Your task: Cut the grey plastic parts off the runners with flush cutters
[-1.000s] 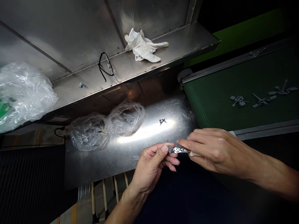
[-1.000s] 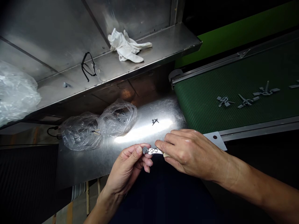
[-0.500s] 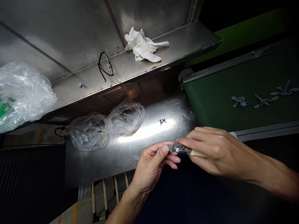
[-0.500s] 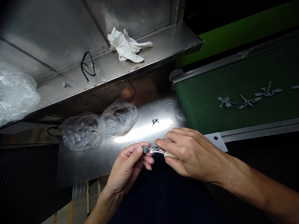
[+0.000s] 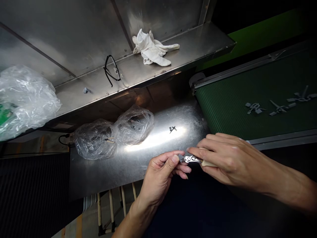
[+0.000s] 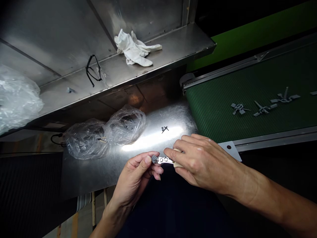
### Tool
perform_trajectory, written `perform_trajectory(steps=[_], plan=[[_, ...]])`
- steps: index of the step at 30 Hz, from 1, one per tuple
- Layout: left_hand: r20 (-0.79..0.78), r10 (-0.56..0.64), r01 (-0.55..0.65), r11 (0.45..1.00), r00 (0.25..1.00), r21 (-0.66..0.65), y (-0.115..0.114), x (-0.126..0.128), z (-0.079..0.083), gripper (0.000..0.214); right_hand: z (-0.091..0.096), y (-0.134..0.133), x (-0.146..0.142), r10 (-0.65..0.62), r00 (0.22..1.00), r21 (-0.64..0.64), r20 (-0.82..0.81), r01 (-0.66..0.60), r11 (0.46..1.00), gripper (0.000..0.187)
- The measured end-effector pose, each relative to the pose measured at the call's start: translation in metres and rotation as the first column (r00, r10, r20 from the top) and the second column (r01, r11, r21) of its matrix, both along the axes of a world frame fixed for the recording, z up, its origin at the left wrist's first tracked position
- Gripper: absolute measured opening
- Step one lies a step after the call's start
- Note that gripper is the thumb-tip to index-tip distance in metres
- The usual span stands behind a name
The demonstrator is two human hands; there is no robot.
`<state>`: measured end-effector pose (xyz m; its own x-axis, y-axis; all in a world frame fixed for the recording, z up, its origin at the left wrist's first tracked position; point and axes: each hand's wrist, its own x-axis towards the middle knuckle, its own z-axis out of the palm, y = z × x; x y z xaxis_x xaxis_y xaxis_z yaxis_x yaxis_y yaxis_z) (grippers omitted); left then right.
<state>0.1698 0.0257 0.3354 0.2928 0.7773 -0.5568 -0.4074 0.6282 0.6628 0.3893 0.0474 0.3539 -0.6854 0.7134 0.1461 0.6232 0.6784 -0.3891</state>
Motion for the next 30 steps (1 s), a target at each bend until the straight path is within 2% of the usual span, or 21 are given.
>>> perform_trajectory(steps=[12,20,30], plan=[[-0.015,-0.001,0.001,1.000,1.000,-0.011,-0.0005,0.0006,-0.0002,0.029,-0.0017,0.0008,0.0016,0.039,0.999,0.091,0.029,-0.042,0.995,0.022],[0.018,0.033,-0.033,0.999,0.999,-0.021,0.0001,0.0013,-0.0009,0.024,-0.0013,0.0009,0.0011,-0.037,0.997,0.033,-0.064,0.040,0.999,0.030],[0.042,0.035,-0.034,0.999,0.998,-0.029,-0.0017,-0.0001,-0.0021,0.024,0.0007,-0.0024,0.0004,-0.046,0.999,0.033,-0.013,0.046,0.998,0.029]])
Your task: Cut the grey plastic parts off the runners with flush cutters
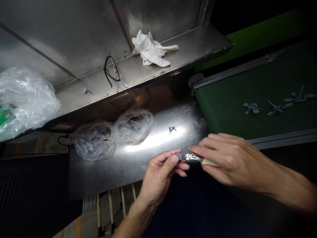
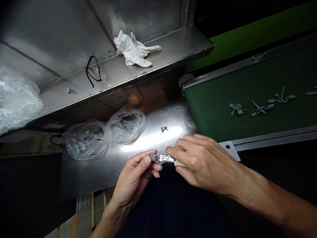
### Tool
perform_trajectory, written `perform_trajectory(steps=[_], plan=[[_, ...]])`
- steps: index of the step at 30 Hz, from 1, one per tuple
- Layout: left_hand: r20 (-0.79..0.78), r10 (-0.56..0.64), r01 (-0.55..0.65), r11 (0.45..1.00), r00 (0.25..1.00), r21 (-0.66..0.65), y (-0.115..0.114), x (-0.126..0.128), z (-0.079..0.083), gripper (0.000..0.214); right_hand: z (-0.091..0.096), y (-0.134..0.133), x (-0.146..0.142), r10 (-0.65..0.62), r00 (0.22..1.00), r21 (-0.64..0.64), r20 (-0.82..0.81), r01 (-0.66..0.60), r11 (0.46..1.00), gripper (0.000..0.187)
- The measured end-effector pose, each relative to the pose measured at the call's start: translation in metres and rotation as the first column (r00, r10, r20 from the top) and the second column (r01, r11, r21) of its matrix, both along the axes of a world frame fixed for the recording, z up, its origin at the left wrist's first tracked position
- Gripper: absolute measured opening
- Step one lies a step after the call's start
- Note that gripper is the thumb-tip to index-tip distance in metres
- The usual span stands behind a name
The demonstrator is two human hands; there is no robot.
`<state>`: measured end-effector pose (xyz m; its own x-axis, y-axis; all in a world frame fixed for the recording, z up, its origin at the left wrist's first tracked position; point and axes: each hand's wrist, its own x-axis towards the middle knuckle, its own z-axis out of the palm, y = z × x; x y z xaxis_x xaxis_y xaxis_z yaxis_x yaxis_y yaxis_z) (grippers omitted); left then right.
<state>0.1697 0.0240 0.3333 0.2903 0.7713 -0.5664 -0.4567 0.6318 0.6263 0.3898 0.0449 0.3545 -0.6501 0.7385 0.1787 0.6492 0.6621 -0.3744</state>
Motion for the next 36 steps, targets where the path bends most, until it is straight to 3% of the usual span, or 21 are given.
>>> perform_trajectory(steps=[28,36], plan=[[0.047,-0.022,0.024,0.999,0.999,-0.038,0.0011,-0.0003,0.0006,0.023,-0.0012,0.0023,-0.0007,0.049,0.997,0.100,0.058,-0.054,0.993,0.023],[0.028,-0.048,0.048,0.999,0.998,-0.025,0.0009,-0.0009,0.0010,0.023,-0.0010,0.0025,0.0012,0.061,0.996,0.076,0.061,-0.065,0.995,0.022]])
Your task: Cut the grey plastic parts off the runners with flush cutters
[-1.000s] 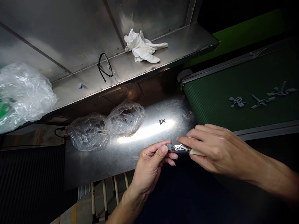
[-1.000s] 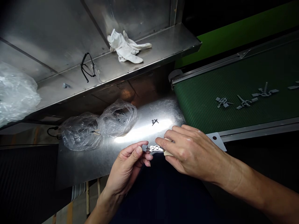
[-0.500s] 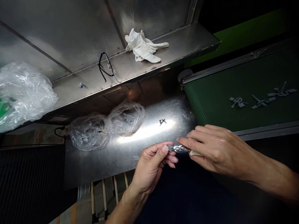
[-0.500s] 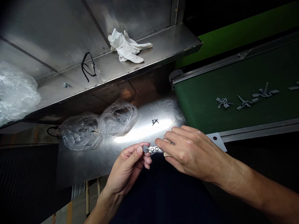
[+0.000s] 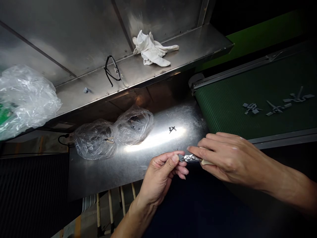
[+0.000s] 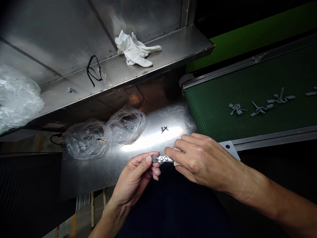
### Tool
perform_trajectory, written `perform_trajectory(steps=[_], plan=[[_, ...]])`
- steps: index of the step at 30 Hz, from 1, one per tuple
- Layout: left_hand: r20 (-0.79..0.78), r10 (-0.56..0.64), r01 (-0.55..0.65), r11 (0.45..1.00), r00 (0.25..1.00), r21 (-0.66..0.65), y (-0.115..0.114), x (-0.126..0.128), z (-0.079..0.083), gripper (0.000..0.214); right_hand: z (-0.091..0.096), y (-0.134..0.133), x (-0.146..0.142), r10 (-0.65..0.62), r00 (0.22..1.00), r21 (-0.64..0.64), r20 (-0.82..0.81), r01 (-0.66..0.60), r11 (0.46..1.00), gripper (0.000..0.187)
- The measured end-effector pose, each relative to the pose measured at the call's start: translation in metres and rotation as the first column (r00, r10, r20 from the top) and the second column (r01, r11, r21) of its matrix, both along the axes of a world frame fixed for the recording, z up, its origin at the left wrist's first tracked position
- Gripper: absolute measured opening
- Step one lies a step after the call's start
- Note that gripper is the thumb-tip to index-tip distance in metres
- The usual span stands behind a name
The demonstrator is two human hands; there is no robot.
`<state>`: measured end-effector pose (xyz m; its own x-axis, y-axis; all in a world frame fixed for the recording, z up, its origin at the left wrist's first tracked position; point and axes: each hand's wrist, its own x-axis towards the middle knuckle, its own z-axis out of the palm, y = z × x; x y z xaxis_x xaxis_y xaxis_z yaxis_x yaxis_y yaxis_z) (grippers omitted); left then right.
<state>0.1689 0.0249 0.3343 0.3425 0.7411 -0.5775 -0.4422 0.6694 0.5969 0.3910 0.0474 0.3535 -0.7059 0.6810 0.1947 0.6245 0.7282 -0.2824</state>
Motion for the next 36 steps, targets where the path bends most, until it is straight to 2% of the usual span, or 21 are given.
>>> perform_trajectory(steps=[27,32,36], plan=[[0.017,-0.006,0.006,1.000,1.000,-0.022,0.0020,0.0005,0.0013,0.023,0.0035,0.0028,0.0011,0.035,0.999,-0.021,0.027,-0.034,0.999,0.021],[0.028,0.042,-0.042,0.999,0.999,-0.011,0.0038,0.0013,0.0024,0.023,0.0036,0.0036,0.0026,0.007,0.998,-0.047,-0.060,-0.009,0.999,0.025],[0.026,0.053,-0.053,0.999,0.998,0.007,0.0031,0.0008,0.0011,0.020,0.0074,0.0029,0.0014,-0.031,0.998,-0.056,-0.054,0.028,0.998,0.028]])
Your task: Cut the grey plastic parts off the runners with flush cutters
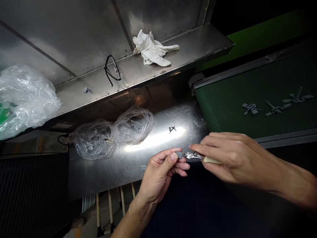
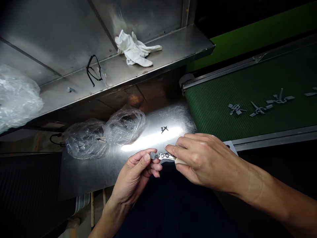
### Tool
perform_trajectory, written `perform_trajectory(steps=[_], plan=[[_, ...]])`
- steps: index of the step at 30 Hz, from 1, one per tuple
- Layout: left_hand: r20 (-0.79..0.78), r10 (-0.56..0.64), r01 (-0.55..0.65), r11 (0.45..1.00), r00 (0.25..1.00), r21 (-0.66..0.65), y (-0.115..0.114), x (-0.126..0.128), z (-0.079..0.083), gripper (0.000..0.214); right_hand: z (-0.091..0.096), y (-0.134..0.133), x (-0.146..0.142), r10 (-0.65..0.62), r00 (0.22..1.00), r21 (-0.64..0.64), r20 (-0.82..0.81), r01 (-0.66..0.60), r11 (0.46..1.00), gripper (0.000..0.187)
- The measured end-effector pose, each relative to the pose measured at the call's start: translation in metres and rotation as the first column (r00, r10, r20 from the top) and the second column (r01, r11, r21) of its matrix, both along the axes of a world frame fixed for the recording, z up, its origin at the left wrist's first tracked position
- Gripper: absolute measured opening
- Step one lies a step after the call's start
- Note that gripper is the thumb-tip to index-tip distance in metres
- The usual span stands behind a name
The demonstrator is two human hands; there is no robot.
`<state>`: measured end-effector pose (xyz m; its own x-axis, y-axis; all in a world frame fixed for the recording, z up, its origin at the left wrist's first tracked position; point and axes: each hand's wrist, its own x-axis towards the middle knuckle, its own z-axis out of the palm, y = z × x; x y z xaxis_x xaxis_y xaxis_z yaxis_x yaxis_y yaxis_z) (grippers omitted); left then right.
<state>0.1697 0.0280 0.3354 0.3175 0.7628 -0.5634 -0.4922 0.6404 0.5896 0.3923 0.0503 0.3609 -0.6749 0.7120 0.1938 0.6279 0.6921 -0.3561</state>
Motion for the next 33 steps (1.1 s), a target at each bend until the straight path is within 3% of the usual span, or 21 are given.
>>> perform_trajectory(steps=[12,23,33], plan=[[-0.043,0.017,-0.018,1.000,0.999,-0.023,-0.0024,0.0014,0.0015,0.025,0.0046,-0.0047,-0.0032,-0.033,0.997,-0.017,0.075,0.035,0.999,0.025],[-0.081,0.018,-0.019,1.000,0.997,-0.015,-0.0036,0.0007,0.0008,0.028,0.0070,-0.0074,-0.0048,-0.025,0.994,0.061,0.102,0.019,0.998,0.021],[-0.099,0.021,-0.022,1.000,0.995,-0.007,-0.0040,-0.0002,0.0016,0.030,0.0062,-0.0094,-0.0051,-0.019,0.993,0.029,0.117,0.016,0.999,0.018]])
